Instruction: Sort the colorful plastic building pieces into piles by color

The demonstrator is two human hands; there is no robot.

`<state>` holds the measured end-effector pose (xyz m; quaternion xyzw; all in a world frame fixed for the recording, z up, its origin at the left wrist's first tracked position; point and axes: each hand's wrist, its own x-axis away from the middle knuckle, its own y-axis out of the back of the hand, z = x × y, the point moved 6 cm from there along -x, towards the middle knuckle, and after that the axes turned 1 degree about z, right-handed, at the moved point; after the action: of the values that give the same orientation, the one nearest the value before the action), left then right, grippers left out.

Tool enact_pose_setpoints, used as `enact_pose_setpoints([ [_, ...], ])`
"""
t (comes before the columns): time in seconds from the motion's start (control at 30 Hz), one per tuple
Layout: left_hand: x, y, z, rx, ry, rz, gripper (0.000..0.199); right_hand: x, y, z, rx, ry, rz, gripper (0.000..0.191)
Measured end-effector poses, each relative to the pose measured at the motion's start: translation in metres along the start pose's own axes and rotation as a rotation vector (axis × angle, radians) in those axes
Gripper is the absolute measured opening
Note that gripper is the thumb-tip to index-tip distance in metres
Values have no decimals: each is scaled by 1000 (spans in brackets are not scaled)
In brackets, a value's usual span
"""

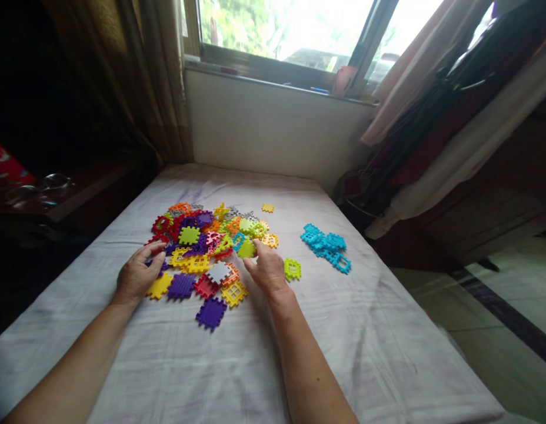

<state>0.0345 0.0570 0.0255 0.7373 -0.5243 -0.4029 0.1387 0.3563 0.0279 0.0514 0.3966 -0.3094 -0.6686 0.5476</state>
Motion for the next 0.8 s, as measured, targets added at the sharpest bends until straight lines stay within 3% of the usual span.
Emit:
enact_pose_setpoints([
  [0.13,0,1,2,-2,2,-3,29,7,1,-27,-341,-53,-39,45],
  [0.27,1,2,2,-8,2,-7,29,9,-8,-31,-639,-28,26,44],
  [0.57,1,0,1,-31,15,19,34,27,-24,14,-560,133,276,39],
  [0.7,1,0,-1,-41,1,21,35,27,-23,22,-448,140,206,41],
  [0.8,1,0,-1,-48,-14,15,34,21,-11,4,-443,83,112,38],
])
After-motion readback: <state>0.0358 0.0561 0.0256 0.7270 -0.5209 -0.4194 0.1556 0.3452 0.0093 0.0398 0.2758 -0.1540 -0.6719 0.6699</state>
